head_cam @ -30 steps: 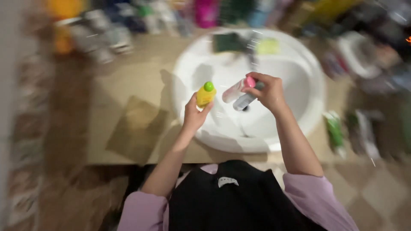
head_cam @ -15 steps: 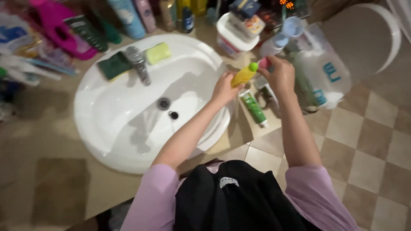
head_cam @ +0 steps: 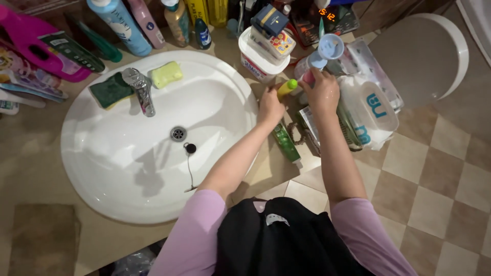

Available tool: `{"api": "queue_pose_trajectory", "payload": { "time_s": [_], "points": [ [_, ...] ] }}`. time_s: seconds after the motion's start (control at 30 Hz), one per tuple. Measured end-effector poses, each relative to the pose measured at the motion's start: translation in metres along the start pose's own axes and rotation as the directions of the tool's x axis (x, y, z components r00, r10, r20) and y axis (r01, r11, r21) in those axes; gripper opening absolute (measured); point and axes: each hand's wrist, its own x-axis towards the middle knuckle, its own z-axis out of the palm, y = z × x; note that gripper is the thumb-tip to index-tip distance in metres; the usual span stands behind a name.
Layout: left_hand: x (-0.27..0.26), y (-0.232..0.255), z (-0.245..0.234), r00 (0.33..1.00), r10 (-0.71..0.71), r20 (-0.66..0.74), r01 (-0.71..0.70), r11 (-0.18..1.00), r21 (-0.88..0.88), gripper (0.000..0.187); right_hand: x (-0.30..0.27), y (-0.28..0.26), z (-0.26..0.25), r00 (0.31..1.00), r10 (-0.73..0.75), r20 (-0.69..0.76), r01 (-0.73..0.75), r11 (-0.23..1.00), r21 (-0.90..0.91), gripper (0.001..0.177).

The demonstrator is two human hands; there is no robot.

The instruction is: Tidying and organizing toiletries on a bathroom counter and wiping the surfaces.

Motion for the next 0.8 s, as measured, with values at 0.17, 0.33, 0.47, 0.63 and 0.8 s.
{"api": "queue_pose_trajectory", "payload": {
  "time_s": [0.17, 0.33, 0.47, 0.63, 0.8],
  "points": [
    [0.003, -0.004, 0.013, 1.000, -0.023, -0.001, 0.023, 1.000, -0.011, 0.055, -0.002, 0.002, 0.005, 0.998, -0.047, -0.051, 0.045, 0.999, -0.028, 0.044],
    [0.005, -0.041, 0.038, 0.999, 0.024, 0.039, -0.027, 0.997, 0.077, 0.060, -0.008, 0.001, 0.006, 0.997, -0.033, -0.073, 0.031, 0.999, -0.019, 0.041],
    [-0.011, -0.044, 0.002, 0.990, 0.060, 0.124, -0.067, 0.997, 0.048, 0.065, -0.021, -0.002, -0.002, 0.964, -0.111, -0.243, 0.104, 0.994, -0.043, 0.037],
    [-0.060, -0.043, -0.099, 0.987, 0.042, 0.152, -0.031, 0.996, -0.079, 0.061, -0.068, -0.045, -0.001, 0.908, -0.176, -0.381, 0.209, 0.977, 0.048, 0.040],
    [-0.131, -0.104, -0.239, 1.000, -0.003, 0.020, 0.008, 0.967, -0.254, 0.055, -0.108, -0.136, 0.047, 0.932, -0.201, -0.302, 0.321, 0.846, 0.427, 0.041]
  ]
}}
